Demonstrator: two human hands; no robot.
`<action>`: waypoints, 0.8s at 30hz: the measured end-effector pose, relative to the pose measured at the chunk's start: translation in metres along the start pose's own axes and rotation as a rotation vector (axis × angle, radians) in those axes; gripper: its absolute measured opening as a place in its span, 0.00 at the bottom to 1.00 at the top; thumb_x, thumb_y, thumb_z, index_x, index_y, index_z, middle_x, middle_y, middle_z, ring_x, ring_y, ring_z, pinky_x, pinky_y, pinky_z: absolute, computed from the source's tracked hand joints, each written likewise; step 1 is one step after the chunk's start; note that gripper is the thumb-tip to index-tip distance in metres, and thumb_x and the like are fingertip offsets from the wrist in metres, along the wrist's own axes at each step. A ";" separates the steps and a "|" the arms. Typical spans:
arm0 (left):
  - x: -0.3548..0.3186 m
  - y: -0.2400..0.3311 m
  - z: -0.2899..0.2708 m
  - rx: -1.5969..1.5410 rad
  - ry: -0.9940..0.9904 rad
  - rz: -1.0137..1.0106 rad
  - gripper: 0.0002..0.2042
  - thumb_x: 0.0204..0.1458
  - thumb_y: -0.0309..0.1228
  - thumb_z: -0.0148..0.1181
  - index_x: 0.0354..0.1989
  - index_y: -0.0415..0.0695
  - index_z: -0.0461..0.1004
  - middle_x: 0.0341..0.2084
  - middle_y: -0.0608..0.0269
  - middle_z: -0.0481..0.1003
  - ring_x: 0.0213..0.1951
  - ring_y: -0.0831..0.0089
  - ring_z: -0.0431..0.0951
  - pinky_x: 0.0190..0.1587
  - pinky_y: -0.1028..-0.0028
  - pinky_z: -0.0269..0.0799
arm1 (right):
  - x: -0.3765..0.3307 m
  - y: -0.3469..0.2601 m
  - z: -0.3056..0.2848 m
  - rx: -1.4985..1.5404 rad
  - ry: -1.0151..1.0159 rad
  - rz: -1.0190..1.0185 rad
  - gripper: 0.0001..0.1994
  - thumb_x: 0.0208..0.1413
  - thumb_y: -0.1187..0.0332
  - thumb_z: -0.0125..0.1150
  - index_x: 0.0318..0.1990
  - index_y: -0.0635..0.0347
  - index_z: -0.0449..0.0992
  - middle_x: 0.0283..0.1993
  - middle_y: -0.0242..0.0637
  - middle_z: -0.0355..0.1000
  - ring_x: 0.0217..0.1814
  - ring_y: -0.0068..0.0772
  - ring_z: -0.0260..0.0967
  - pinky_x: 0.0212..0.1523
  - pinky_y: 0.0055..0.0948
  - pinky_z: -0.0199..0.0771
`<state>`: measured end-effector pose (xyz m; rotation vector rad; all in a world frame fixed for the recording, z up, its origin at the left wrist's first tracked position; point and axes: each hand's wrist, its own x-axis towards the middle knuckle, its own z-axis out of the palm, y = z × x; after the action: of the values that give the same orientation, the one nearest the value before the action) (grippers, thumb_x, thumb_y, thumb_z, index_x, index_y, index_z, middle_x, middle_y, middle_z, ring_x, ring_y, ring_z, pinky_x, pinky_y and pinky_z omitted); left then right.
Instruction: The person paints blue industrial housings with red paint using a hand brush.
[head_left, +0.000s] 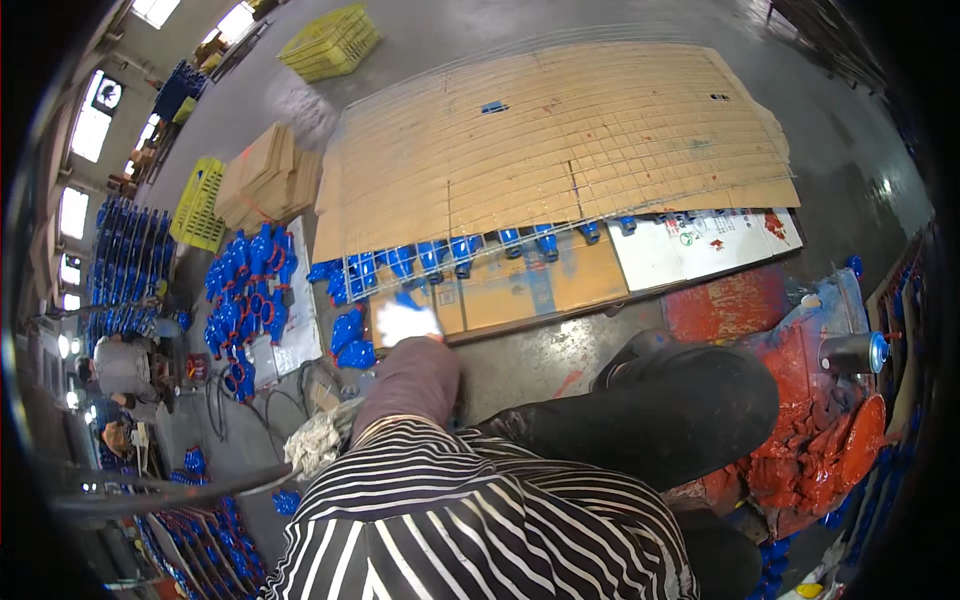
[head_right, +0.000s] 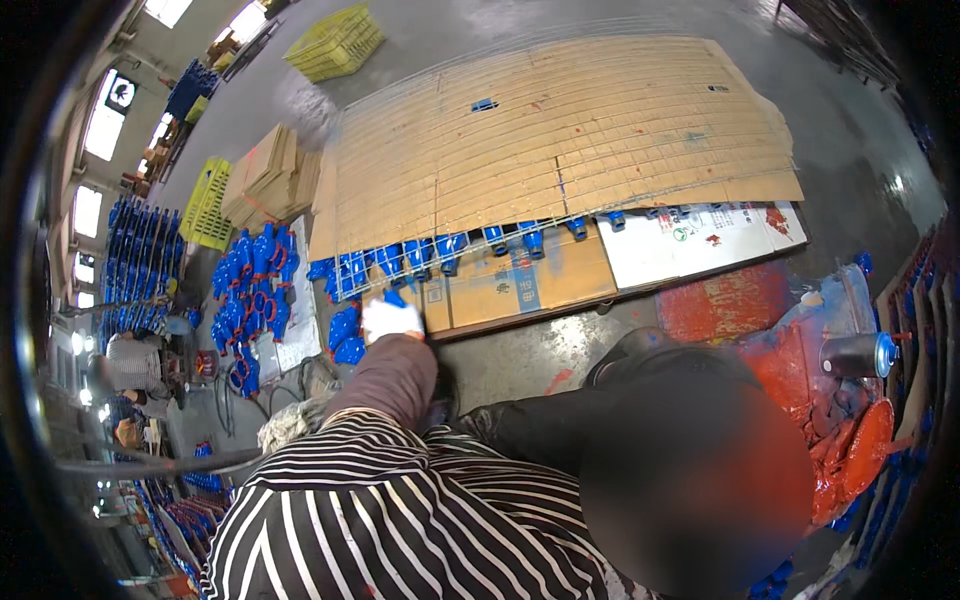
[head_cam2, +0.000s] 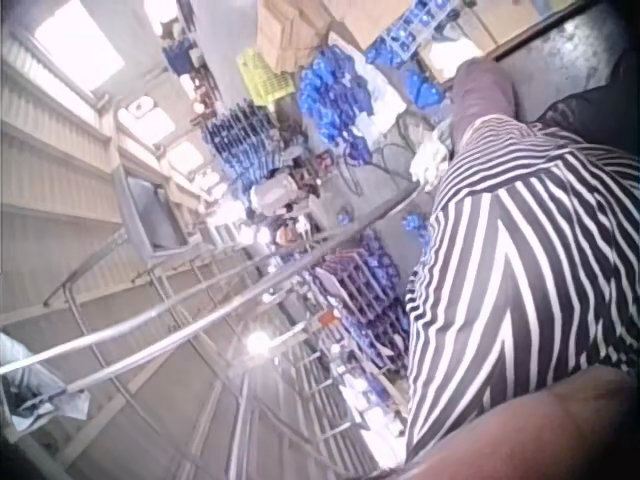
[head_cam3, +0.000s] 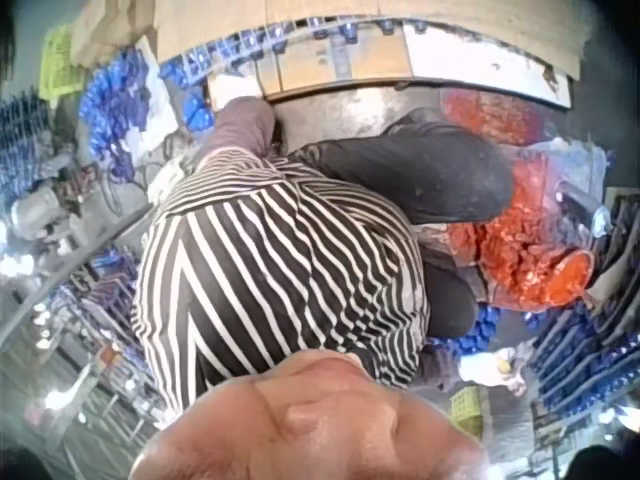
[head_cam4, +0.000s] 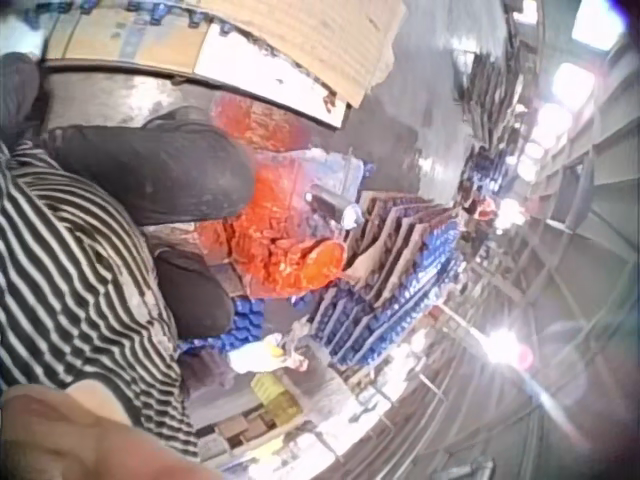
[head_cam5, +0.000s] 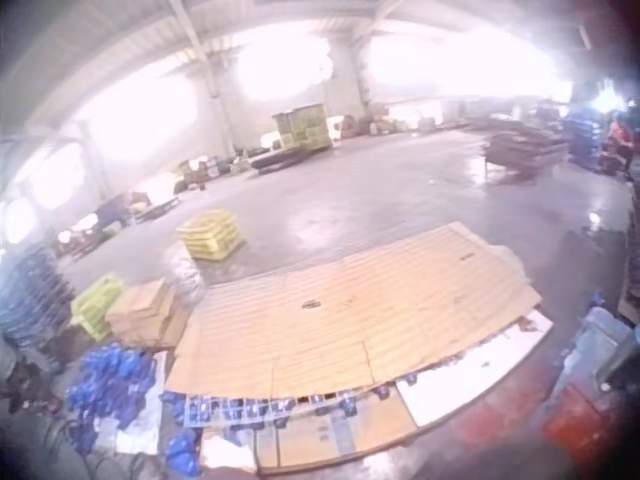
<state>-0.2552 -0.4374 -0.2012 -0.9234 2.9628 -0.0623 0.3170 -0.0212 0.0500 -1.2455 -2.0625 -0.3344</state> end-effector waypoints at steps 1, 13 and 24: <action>0.006 -0.003 0.003 -0.026 -0.029 -0.074 0.40 0.41 0.48 0.63 0.62 0.41 0.57 0.56 0.49 0.64 0.57 0.54 0.66 0.57 0.56 0.64 | 0.001 0.001 0.004 0.035 0.000 0.013 0.21 0.59 0.66 0.57 0.56 0.68 0.63 0.53 0.50 0.67 0.54 0.41 0.64 0.58 0.38 0.64; -0.051 0.045 0.005 -1.662 -1.604 -0.154 0.08 0.57 0.33 0.54 0.38 0.43 0.73 0.29 0.60 0.76 0.31 0.66 0.78 0.33 0.69 0.75 | 0.001 0.017 -0.004 0.321 0.026 0.061 0.17 0.59 0.75 0.55 0.55 0.68 0.63 0.59 0.49 0.65 0.65 0.42 0.57 0.64 0.37 0.57; -0.320 0.194 -0.248 -1.213 -0.484 2.157 0.30 0.31 0.33 0.76 0.48 0.47 0.74 0.42 0.60 0.77 0.46 0.63 0.77 0.45 0.67 0.72 | 0.027 -0.069 -0.017 0.548 -0.198 0.212 0.15 0.61 0.74 0.50 0.54 0.65 0.64 0.58 0.43 0.64 0.53 0.29 0.66 0.55 0.28 0.63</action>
<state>-0.1134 -0.0893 0.0448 2.0413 1.6320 1.5154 0.2572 -0.0470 0.0896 -1.1638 -1.9664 0.4423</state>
